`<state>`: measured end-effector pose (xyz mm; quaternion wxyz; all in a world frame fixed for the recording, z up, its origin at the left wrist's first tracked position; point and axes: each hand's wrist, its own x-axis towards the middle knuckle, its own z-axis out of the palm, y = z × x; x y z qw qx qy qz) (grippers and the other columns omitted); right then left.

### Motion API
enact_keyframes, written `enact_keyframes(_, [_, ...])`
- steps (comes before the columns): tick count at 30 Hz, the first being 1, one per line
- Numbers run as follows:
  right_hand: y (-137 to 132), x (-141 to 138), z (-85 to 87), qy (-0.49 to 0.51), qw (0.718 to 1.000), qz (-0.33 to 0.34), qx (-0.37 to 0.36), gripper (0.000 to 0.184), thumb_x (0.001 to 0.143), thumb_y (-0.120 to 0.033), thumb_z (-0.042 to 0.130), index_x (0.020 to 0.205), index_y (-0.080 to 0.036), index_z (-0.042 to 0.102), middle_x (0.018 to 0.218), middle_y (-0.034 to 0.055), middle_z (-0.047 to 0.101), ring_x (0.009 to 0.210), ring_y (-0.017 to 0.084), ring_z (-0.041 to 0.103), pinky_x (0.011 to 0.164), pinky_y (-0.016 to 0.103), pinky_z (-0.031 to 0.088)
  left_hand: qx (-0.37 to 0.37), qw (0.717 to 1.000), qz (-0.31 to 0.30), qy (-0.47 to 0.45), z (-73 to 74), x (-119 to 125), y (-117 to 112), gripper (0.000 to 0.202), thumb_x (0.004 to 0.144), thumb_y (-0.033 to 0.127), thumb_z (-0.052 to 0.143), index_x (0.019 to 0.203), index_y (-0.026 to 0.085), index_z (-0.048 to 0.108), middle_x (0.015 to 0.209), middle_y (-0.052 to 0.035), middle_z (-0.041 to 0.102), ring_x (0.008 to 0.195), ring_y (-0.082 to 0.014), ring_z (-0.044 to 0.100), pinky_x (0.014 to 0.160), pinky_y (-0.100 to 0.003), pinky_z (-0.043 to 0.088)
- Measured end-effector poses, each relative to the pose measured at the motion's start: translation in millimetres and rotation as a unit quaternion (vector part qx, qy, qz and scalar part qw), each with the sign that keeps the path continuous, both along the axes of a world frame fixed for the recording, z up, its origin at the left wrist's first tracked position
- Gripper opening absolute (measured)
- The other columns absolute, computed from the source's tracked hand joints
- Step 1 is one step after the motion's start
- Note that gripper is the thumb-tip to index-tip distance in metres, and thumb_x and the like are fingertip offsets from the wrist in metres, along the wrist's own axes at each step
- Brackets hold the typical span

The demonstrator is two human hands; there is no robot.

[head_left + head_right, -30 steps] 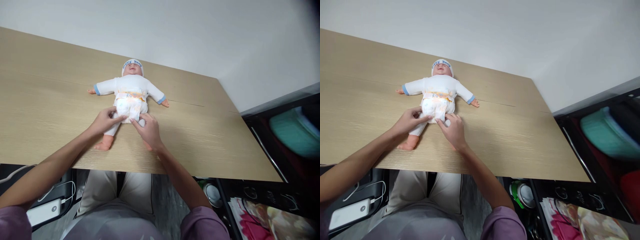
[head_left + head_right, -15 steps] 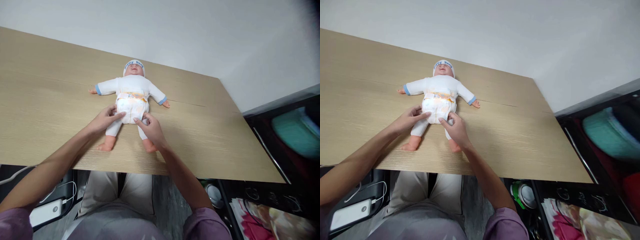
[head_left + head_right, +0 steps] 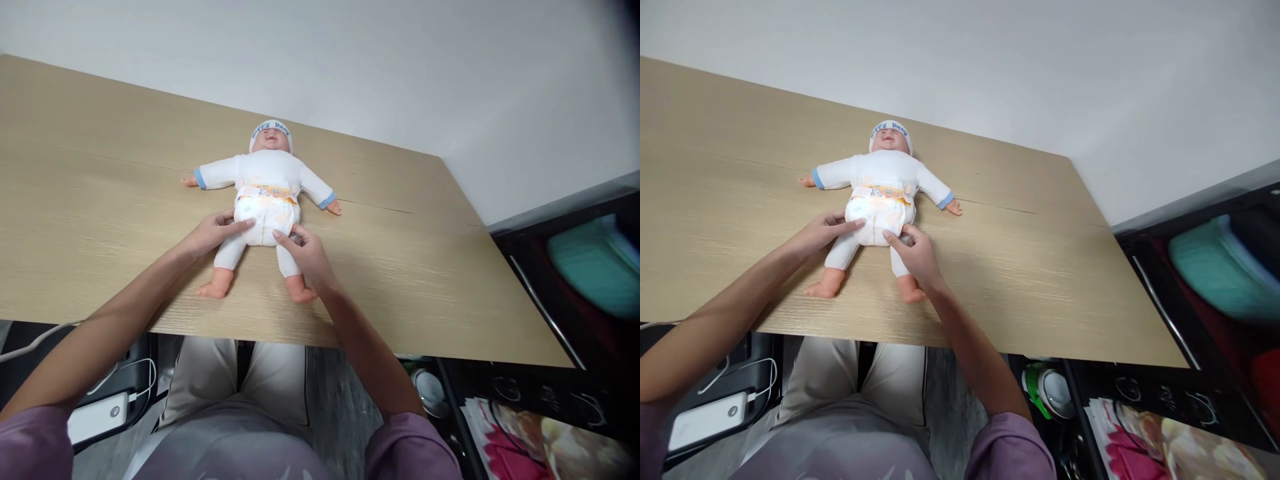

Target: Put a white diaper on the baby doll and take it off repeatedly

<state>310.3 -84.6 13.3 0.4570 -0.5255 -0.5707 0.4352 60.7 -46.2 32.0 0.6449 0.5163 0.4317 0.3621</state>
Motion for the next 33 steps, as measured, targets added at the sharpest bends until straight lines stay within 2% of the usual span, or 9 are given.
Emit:
enact_keyframes(3, [-4, 1, 1.7, -0.021, 0.999, -0.035, 0.022, 0.044, 0.094, -0.064, 0.083, 0.091, -0.025, 0.062, 0.077, -0.0064, 0.057, 0.067, 0.014, 0.042, 0.065, 0.029, 0.037, -0.004, 1.000, 0.007, -0.030, -1.8, 0, 1, 0.064, 0.088, 0.059, 0.098, 0.134, 0.016, 0.084, 0.132, -0.0163, 0.086, 0.118, -0.0313, 0.080, 0.104, -0.042, 0.062])
enact_keyframes(6, [-9, 2, 2.6, -0.102, 0.989, -0.068, 0.077, 0.038, 0.098, -0.058, 0.082, 0.094, -0.025, 0.064, 0.079, -0.0050, 0.058, 0.069, 0.015, 0.045, 0.069, 0.031, 0.042, 0.003, 1.000, 0.013, -0.019, 2.0, -1, -1, 0.064, 0.086, 0.059, 0.099, 0.130, 0.015, 0.084, 0.132, -0.0164, 0.086, 0.118, -0.0314, 0.081, 0.104, -0.042, 0.063])
enact_keyframes(10, [-19, 8, 1.4, -0.213, 0.956, -0.104, 0.175, 0.024, 0.102, -0.047, 0.081, 0.110, -0.024, 0.076, 0.112, 0.0064, 0.067, 0.087, 0.021, 0.058, 0.090, 0.041, 0.055, 0.017, 0.999, 0.008, 0.029, 16.5, -11, -10, 0.067, 0.083, 0.061, 0.100, 0.129, 0.016, 0.083, 0.139, -0.0160, 0.084, 0.129, -0.0347, 0.077, 0.116, -0.048, 0.060])
enact_keyframes(16, [-25, 46, -0.1, -0.273, 0.937, -0.073, 0.206, 0.033, 0.108, -0.049, 0.073, 0.131, -0.026, 0.075, 0.118, 0.0081, 0.069, 0.086, 0.023, 0.061, 0.088, 0.044, 0.061, 0.177, 0.967, 0.073, 0.166, 23.6, -38, -9, 0.053, 0.098, 0.055, 0.082, 0.137, 0.019, 0.076, 0.151, -0.0152, 0.077, 0.139, -0.0336, 0.071, 0.127, -0.054, 0.052])
enact_keyframes(20, [19, 78, -5.3, -0.349, 0.891, -0.130, 0.259, 0.046, 0.108, -0.050, 0.069, 0.146, -0.023, 0.064, 0.138, 0.0164, 0.071, 0.122, 0.035, 0.066, 0.112, 0.059, 0.057, 0.328, 0.864, 0.133, 0.358, 10.1, -46, 40, 0.052, 0.099, 0.043, 0.079, 0.144, 0.019, 0.068, 0.156, -0.0174, 0.068, 0.145, -0.0378, 0.061, 0.131, -0.059, 0.043])
enact_keyframes(24, [99, 91, -19.8, -0.437, 0.854, -0.143, 0.243, 0.067, 0.108, -0.060, 0.067, 0.160, -0.021, 0.052, 0.162, 0.0234, 0.060, 0.147, 0.043, 0.055, 0.126, 0.067, 0.046, 0.338, 0.794, 0.113, 0.493, 0.0, -34, 109, 0.076, 0.091, 0.039, 0.084, 0.157, 0.013, 0.058, 0.162, -0.0248, 0.059, 0.155, -0.0478, 0.046, 0.133, -0.062, 0.034])
enact_keyframes(27, [146, 87, -28.8, -0.444, 0.867, -0.121, 0.193, 0.061, 0.112, -0.061, 0.062, 0.153, -0.017, 0.058, 0.150, 0.0241, 0.068, 0.141, 0.041, 0.059, 0.123, 0.063, 0.049, 0.303, 0.783, 0.092, 0.536, 3.4, -22, 141, 0.074, 0.090, 0.036, 0.081, 0.157, 0.012, 0.060, 0.155, -0.0254, 0.065, 0.150, -0.0480, 0.051, 0.131, -0.062, 0.033])
enact_keyframes(29, [160, 83, -27.3, -0.436, 0.875, -0.123, 0.170, 0.054, 0.114, -0.059, 0.060, 0.145, -0.015, 0.062, 0.144, 0.0242, 0.070, 0.137, 0.040, 0.062, 0.122, 0.060, 0.050, 0.269, 0.790, 0.102, 0.541, 10.6, -19, 145, 0.067, 0.088, 0.037, 0.082, 0.148, 0.013, 0.066, 0.145, -0.0241, 0.070, 0.141, -0.0461, 0.058, 0.126, -0.059, 0.038])
enact_keyframes(33, [133, 85, -2.9, -0.393, 0.890, -0.127, 0.194, 0.051, 0.113, -0.060, 0.063, 0.140, -0.016, 0.065, 0.142, 0.0227, 0.070, 0.136, 0.039, 0.062, 0.122, 0.059, 0.050, 0.242, 0.829, 0.126, 0.489, 28.4, -24, 99, 0.060, 0.081, 0.045, 0.089, 0.130, 0.016, 0.070, 0.125, -0.0188, 0.075, 0.117, -0.0388, 0.065, 0.109, -0.050, 0.050])
